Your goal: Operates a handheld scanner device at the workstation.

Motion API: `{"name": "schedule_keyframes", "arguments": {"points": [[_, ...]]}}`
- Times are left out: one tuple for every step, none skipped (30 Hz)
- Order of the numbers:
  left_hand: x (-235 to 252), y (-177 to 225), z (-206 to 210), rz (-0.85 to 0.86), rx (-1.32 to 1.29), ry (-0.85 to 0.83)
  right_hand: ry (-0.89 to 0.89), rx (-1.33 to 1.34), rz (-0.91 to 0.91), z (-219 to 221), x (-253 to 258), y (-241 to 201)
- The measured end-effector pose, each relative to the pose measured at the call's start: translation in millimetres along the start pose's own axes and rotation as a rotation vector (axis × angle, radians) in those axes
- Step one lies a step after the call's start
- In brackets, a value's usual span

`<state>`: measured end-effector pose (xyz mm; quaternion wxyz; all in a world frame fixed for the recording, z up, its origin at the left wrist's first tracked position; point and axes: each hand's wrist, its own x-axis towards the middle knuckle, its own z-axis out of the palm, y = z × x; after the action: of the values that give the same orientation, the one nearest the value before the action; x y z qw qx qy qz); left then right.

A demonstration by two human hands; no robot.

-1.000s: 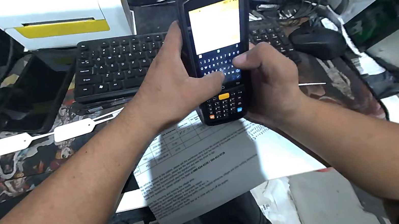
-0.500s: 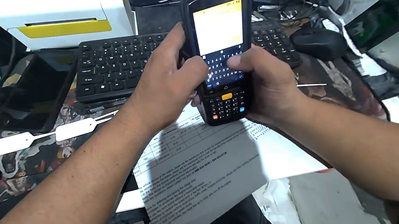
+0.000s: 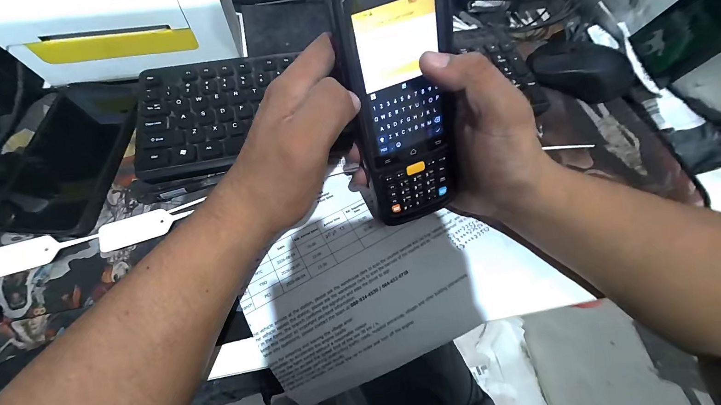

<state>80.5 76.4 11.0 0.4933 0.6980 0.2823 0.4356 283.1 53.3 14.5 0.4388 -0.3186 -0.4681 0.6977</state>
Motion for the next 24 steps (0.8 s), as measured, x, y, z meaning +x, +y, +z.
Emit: {"name": "schedule_keyframes", "arguments": {"points": [[0.0, -0.5, -0.2, 0.003, 0.012, 0.002, -0.014, 0.022, -0.019, -1.1, 0.1, 1.2], [0.1, -0.7, -0.4, 0.004, 0.019, 0.004, -0.027, 0.038, -0.039, -1.6, 0.3, 1.9], [0.3, -1.1, -0.4, 0.006, 0.024, 0.009, -0.029, 0.041, -0.053, -1.3, 0.4, 2.1], [0.4, -1.3, -0.4, 0.009, 0.029, 0.015, -0.026, 0.038, -0.06, -0.6, 0.3, 2.1], [0.3, -1.4, -0.4, 0.01, 0.029, 0.018, -0.019, 0.035, -0.063, 0.0, 0.2, 2.2], [0.3, -1.8, -0.9, 0.012, 0.027, 0.016, -0.015, 0.034, -0.062, -0.2, 0.2, 2.5], [0.4, -2.2, -1.1, 0.012, 0.024, 0.013, -0.015, 0.031, -0.066, -0.6, 0.3, 2.8], [0.4, -2.2, -1.0, 0.009, 0.02, 0.012, -0.013, 0.026, -0.07, -0.8, 0.4, 3.3], [0.3, -1.6, -0.8, 0.001, 0.017, 0.013, -0.008, 0.024, -0.071, -0.2, 0.4, 3.5], [0.3, -1.1, -0.5, -0.006, 0.011, 0.013, -0.008, 0.022, -0.074, 0.1, 0.5, 3.7], [0.5, -0.4, -0.2, -0.013, 0.005, 0.016, -0.013, 0.023, -0.076, 0.1, 0.6, 3.8], [0.7, 0.0, -0.3, -0.019, 0.006, 0.014, -0.016, 0.02, -0.078, 0.1, 0.5, 3.8], [1.0, -0.1, -0.5, -0.015, 0.013, 0.011, -0.016, 0.016, -0.082, 0.1, 0.3, 3.6], [1.2, -0.4, -0.8, -0.004, 0.021, 0.009, -0.009, 0.006, -0.086, 0.0, 0.2, 3.5], [1.2, -0.8, -0.8, 0.008, 0.031, 0.009, -0.006, 0.003, -0.09, 0.1, 0.1, 3.4], [1.1, -1.1, -1.0, 0.017, 0.035, 0.007, -0.001, 0.0, -0.096, 0.8, 0.1, 3.3], [1.0, -1.1, -0.9, 0.02, 0.037, 0.006, 0.008, -0.007, -0.098, 1.4, 0.0, 3.1], [1.0, -0.9, -0.9, 0.02, 0.043, 0.009, 0.013, -0.009, -0.095, 1.5, 0.1, 2.8], [1.1, -0.7, -0.9, 0.019, 0.049, 0.011, 0.019, -0.017, -0.092, 2.0, 0.1, 2.3], [1.0, -0.7, -1.0, 0.016, 0.056, 0.014, 0.01, -0.017, -0.093, 2.2, 0.0, 2.3], [1.3, -0.8, -1.6, 0.015, 0.065, 0.015, -0.007, -0.012, -0.095, 2.0, 0.0, 2.2], [1.7, -1.1, -2.4, 0.015, 0.073, 0.017, -0.02, -0.005, -0.092, 1.5, 0.0, 2.3], [2.1, -1.4, -3.2, 0.015, 0.08, 0.018, -0.023, -0.002, -0.086, 1.2, 0.0, 2.4], [2.7, -1.8, -4.1, 0.015, 0.083, 0.019, -0.023, -0.001, -0.079, 1.1, -0.1, 2.5]]}}
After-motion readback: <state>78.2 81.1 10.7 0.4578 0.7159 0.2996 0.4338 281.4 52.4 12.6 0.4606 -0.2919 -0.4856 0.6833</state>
